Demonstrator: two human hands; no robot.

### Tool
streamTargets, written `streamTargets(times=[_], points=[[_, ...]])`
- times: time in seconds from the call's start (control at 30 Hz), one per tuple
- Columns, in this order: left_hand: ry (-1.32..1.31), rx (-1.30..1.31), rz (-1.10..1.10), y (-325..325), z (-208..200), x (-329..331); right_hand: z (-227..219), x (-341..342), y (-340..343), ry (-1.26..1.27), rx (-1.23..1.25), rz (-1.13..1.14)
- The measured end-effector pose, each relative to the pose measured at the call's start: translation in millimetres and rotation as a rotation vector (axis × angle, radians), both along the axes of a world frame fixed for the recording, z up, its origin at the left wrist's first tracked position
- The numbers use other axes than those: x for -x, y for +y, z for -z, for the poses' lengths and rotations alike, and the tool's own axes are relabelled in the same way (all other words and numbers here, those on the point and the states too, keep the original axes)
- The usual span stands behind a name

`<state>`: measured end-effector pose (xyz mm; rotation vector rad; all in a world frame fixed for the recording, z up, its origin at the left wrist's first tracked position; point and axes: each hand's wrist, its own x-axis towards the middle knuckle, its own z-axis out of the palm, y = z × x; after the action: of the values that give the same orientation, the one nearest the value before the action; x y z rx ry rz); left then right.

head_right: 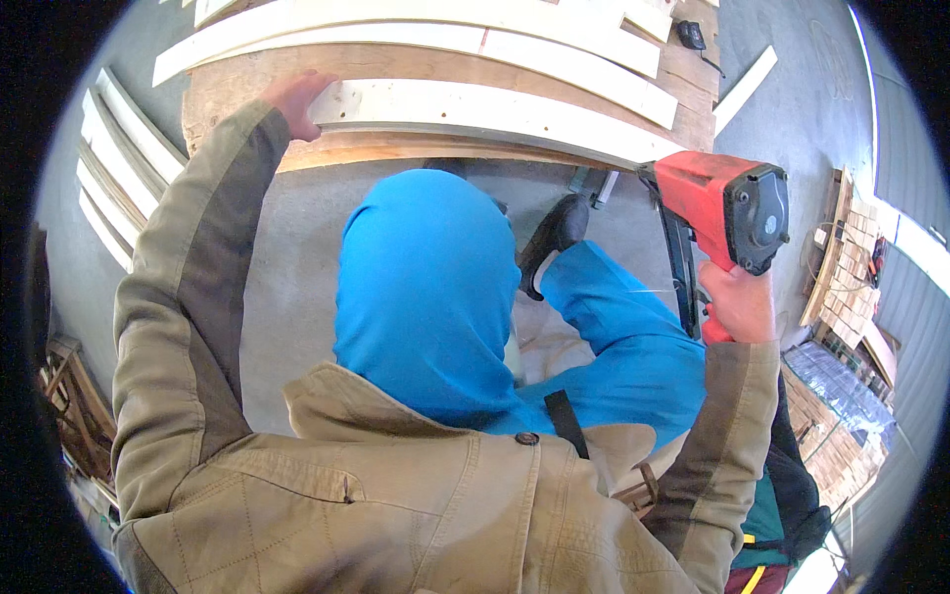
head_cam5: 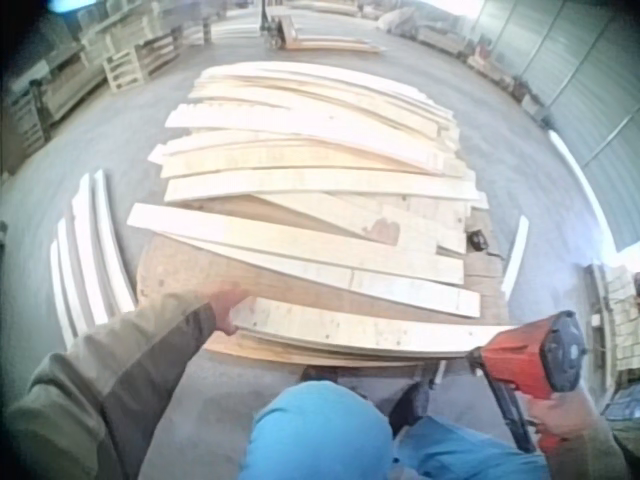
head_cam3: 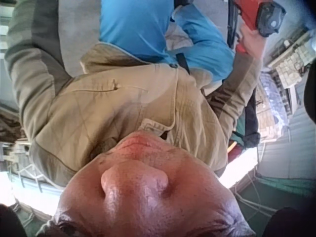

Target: The person positions white wooden planks onto a curved wooden base and secures them using a red pneumatic nail gun. They repeatedly align each plank and drive nails along its length to attach it to the structure.

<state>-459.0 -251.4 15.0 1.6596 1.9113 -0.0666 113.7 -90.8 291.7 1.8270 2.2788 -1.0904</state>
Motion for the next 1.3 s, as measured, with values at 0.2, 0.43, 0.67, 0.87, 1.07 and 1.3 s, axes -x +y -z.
streamTargets(times=[0.2, 0.43, 0.67, 0.87, 1.07, 1.3], points=[[-0.194, 0.054, -0.039, 15.3, -3.5, 11.3, 6.2, -8.5, 10.3, -0.08, -0.023, 0.036], [-0.174, 0.141, -0.089, 27.9, -10.5, 16.3, 12.5, 4.3, 16.9, -0.176, 0.014, 0.142], [-0.243, 0.167, -0.084, 30.8, -10.2, 24.9, 13.4, 7.2, 9.5, -0.097, 0.006, 0.073], [-0.183, 0.21, -0.085, 32.3, -13.9, 23.7, 17.8, 10.0, 14.5, -0.077, 0.01, 0.03], [-0.166, 0.056, -0.069, 20.5, -8.9, 16.2, 18.6, 5.0, 17.0, -0.093, 0.034, 0.062], [0.022, -0.125, -0.075, -10.5, -11.8, -17.2, 16.5, 15.1, 18.1, 0.012, 0.065, 0.079]])
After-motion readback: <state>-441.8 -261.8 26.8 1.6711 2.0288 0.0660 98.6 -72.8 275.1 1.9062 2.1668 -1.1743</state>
